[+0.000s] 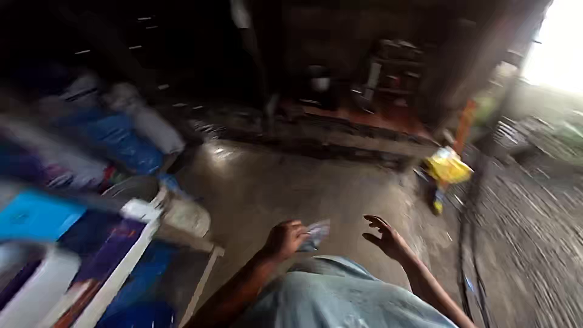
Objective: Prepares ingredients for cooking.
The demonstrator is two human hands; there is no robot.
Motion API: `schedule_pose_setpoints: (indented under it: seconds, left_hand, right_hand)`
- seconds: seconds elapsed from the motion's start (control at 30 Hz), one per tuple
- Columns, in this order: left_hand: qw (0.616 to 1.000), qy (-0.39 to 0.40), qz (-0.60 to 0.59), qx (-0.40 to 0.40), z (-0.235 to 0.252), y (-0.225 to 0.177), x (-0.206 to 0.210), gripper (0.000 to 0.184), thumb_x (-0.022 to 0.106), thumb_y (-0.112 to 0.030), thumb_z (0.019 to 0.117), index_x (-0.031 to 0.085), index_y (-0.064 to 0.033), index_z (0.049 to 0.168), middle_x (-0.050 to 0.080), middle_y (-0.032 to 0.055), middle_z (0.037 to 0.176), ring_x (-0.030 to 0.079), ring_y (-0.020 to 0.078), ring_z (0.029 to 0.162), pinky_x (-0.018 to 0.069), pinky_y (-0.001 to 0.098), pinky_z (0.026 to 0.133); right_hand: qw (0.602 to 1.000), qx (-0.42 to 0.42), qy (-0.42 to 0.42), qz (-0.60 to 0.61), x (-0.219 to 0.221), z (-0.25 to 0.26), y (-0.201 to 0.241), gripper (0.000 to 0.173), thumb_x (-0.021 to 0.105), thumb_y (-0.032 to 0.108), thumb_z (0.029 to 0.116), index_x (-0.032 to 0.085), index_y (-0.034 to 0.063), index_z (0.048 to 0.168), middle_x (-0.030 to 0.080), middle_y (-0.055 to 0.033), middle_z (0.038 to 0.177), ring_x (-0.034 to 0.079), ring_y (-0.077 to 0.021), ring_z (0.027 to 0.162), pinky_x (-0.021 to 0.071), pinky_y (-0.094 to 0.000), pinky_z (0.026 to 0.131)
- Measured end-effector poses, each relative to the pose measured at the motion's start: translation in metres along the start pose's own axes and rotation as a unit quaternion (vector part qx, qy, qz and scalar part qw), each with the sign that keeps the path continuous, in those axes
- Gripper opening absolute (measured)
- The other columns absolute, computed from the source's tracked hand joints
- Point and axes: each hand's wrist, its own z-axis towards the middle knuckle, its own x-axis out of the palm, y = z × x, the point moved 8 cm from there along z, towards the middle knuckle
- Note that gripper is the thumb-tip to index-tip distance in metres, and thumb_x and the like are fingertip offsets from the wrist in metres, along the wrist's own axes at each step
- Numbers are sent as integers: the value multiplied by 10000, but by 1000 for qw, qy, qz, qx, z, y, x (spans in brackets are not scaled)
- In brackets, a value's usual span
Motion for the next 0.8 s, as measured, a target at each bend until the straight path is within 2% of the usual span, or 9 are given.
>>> schedule_pose_setpoints:
  seconds: [0.1,0.17,0.2,0.3,0.4,0.47,0.57,0.67,0.8]
  left_hand:
    - [999,13,16,42,34,5,7,213,633,-131,994,748,46,971,723,229,1010,707,401,985,548,580,864]
    - [999,-3,33,16,46,10,3,225,638,-173,998,742,21,951,722,209,984,708,388,950,542,582,824]
    - [999,-21,36,-9,50,17,-3,254,648,-209,993,727,18,912,714,202,940,704,380,916,530,579,803]
    - [987,-102,7,-121,37,47,-19,410,664,-327,987,686,46,817,695,214,860,694,387,845,510,585,743]
    - [953,-206,-46,-218,6,57,-19,289,622,-175,993,679,75,860,678,244,929,675,417,935,509,592,807]
    - [915,-260,-65,-302,-25,50,-17,202,595,-81,1001,725,74,1016,695,256,1064,670,414,1062,516,576,932]
    - [831,-357,-79,-418,-78,31,-9,286,639,-190,1012,713,86,1015,695,248,1053,685,386,1018,529,553,919]
    - [737,-495,-60,-456,-127,-3,-6,339,699,-222,969,697,116,941,697,240,954,694,335,889,561,502,840]
    - [630,-634,-93,-440,-199,-57,-6,220,651,-77,969,695,93,1103,727,149,1067,699,132,984,568,327,933]
  right_hand:
    - [973,-226,47,-1,38,63,100,635,794,232,835,603,-36,1379,613,-216,1410,633,-295,1235,537,-442,1016]
    - [950,-290,69,-95,66,81,126,322,780,206,875,755,-42,1079,748,-212,1073,713,-375,1042,551,-566,965]
    - [935,-321,68,-138,75,92,131,273,773,229,878,772,-32,958,756,-202,943,729,-398,944,557,-605,913]
    - [898,-381,116,-184,97,131,146,342,740,285,892,737,-51,826,720,-224,798,727,-439,823,569,-636,783]
    - [851,-448,243,-124,124,156,174,224,728,150,894,736,-70,853,711,-227,829,718,-407,814,580,-589,762]
    - [793,-493,345,-93,143,162,196,174,666,103,948,774,-17,1012,746,-180,994,727,-335,964,592,-523,898]
    - [719,-539,429,-96,169,145,234,273,625,185,985,758,-52,957,742,-208,906,730,-373,893,579,-563,842]
    - [664,-521,531,-77,196,102,269,351,545,189,1040,725,-103,968,728,-231,894,723,-344,861,578,-525,843]
    - [540,-549,637,-43,234,14,315,363,497,182,1058,696,-94,934,688,-182,838,666,-241,807,544,-429,783]
